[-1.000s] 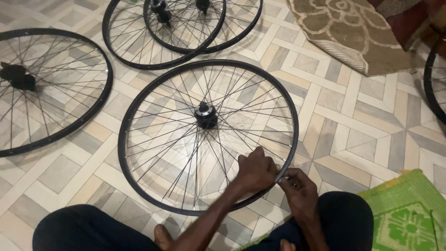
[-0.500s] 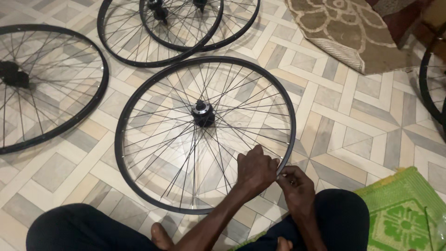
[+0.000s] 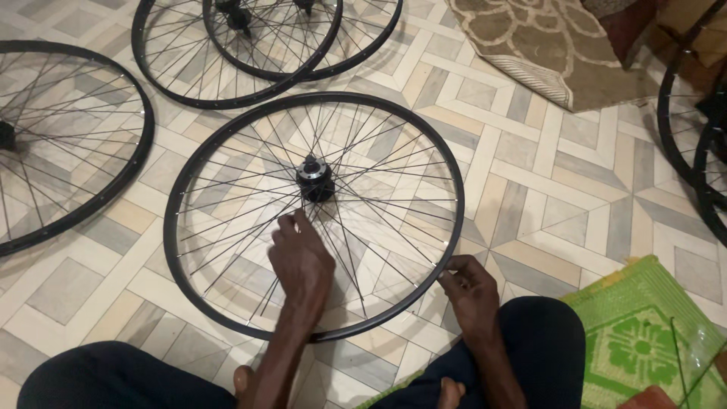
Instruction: The person sits on the floor and laces a bicycle wheel by hand, threading spokes through the rim and hub. The person rotates the wheel to access different sections and continues the lacing process.
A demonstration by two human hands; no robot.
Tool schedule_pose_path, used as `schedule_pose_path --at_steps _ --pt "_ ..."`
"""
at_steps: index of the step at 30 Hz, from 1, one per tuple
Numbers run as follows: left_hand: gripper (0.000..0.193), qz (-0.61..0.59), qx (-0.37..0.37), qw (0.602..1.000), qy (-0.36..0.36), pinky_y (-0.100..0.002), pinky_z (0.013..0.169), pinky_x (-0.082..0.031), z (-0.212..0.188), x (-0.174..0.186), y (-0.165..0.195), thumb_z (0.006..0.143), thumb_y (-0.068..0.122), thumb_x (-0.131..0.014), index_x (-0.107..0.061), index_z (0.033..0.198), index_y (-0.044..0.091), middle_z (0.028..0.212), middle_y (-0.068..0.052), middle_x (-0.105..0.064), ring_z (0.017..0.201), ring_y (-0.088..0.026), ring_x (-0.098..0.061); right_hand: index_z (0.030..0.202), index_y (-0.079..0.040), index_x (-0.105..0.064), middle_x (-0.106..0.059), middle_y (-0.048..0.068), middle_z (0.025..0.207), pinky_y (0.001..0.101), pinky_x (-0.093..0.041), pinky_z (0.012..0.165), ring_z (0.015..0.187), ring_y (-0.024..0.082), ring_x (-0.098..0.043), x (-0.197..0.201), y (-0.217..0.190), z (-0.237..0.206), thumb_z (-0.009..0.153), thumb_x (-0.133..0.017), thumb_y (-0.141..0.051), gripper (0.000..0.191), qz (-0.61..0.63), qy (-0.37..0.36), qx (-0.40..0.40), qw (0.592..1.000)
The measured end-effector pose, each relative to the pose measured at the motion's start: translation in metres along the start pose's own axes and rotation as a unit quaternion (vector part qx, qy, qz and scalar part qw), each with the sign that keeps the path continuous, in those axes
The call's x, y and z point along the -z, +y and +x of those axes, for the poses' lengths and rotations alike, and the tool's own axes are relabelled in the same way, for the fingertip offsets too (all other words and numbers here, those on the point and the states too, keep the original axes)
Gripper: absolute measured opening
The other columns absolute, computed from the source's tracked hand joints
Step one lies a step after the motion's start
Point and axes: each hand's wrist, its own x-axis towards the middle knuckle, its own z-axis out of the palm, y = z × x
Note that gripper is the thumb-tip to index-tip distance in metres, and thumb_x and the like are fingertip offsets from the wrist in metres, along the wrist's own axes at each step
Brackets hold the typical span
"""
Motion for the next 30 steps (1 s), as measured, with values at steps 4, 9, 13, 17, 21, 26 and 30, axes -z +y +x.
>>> schedule_pose_path --at_steps 4,9,13,17,21,26,30 --pt "0.048 -0.097 0.12 0.986 -0.065 -0.058 0.079 -0.053 -0.003 0.006 -0.013 0.088 0.001 -0.054 -0.05 0.136 -0.003 0.118 -0.031 -0.061 0.091 -0.049 -0.064 0.103 -0.003 -0.07 -0.059 0.005 0.074 0.0271 -0.041 0.057 0.062 0.01 -0.05 0.001 -0.005 0.002 0.091 -0.07 -0.005 0.012 -0.047 0.036 -0.066 0.996" --pt "0.044 -0.255 0.3 0.898 -0.196 -0.045 0.071 -0.057 -0.008 0.004 -0.005 0.099 0.008 -0.051 -0.045 0.142 0.007 0.117 -0.02 -0.064 0.086 -0.033 -0.068 0.114 0.001 -0.066 -0.064 0.009 0.088 0.029 -0.048 0.066 0.074 0.014 -0.058 -0.005 -0.015 0.011 0.093 -0.066 -0.006 0.022 0.006 0.068 -0.062 0.996" --pt "0.045 -0.664 0.353 0.64 -0.159 -0.033 0.067 -0.054 -0.014 -0.013 0.0 0.095 0.0 -0.054 -0.048 0.139 0.004 0.116 -0.016 -0.061 0.081 -0.023 -0.059 0.126 0.005 -0.056 -0.067 0.014 0.112 0.0302 -0.054 0.092 0.102 0.019 -0.066 -0.005 -0.023 0.015 0.093 -0.058 -0.002 0.034 0.158 0.07 -0.136 0.975" --pt "0.041 -0.743 0.399 0.513 -0.159 -0.033 0.087 -0.06 -0.017 -0.036 0.001 0.092 -0.003 -0.056 -0.046 0.131 -0.001 0.129 -0.018 -0.063 0.106 -0.026 -0.069 0.132 0.012 -0.049 -0.064 0.022 0.126 0.0339 -0.049 0.105 0.117 0.026 -0.063 0.001 -0.022 0.012 0.087 -0.051 0.009 0.046 0.282 0.023 -0.142 0.949" --pt "0.06 -0.77 0.292 0.514 -0.239 -0.039 0.097 -0.059 -0.019 -0.043 0.006 0.083 -0.001 -0.057 -0.044 0.141 -0.008 0.141 -0.021 -0.056 0.119 -0.031 -0.067 0.128 0.015 -0.053 -0.064 0.026 0.125 0.0368 -0.047 0.106 0.121 0.03 -0.065 0.002 -0.015 0.011 0.095 -0.055 0.0 0.036 0.254 0.061 -0.174 0.95" --pt "0.08 -0.388 0.206 0.845 -0.305 -0.049 0.092 -0.055 -0.023 -0.054 0.038 0.086 0.027 -0.071 -0.029 0.148 -0.003 0.144 -0.023 -0.042 0.113 -0.043 -0.061 0.118 0.013 -0.056 -0.068 0.026 0.115 0.0409 -0.057 0.102 0.111 0.032 -0.07 -0.003 -0.015 0.012 0.097 -0.058 -0.003 0.026 0.187 0.084 -0.124 0.971" --pt "0.082 -0.261 0.104 0.932 -0.229 -0.052 0.093 -0.054 -0.023 -0.062 0.055 0.088 0.037 -0.076 -0.034 0.136 -0.014 0.141 -0.035 -0.034 0.112 -0.048 -0.057 0.114 0.01 -0.058 -0.071 0.023 0.11 0.0402 -0.058 0.099 0.109 0.03 -0.071 -0.006 -0.022 0.009 0.096 -0.061 -0.002 0.022 0.209 0.074 -0.104 0.97"
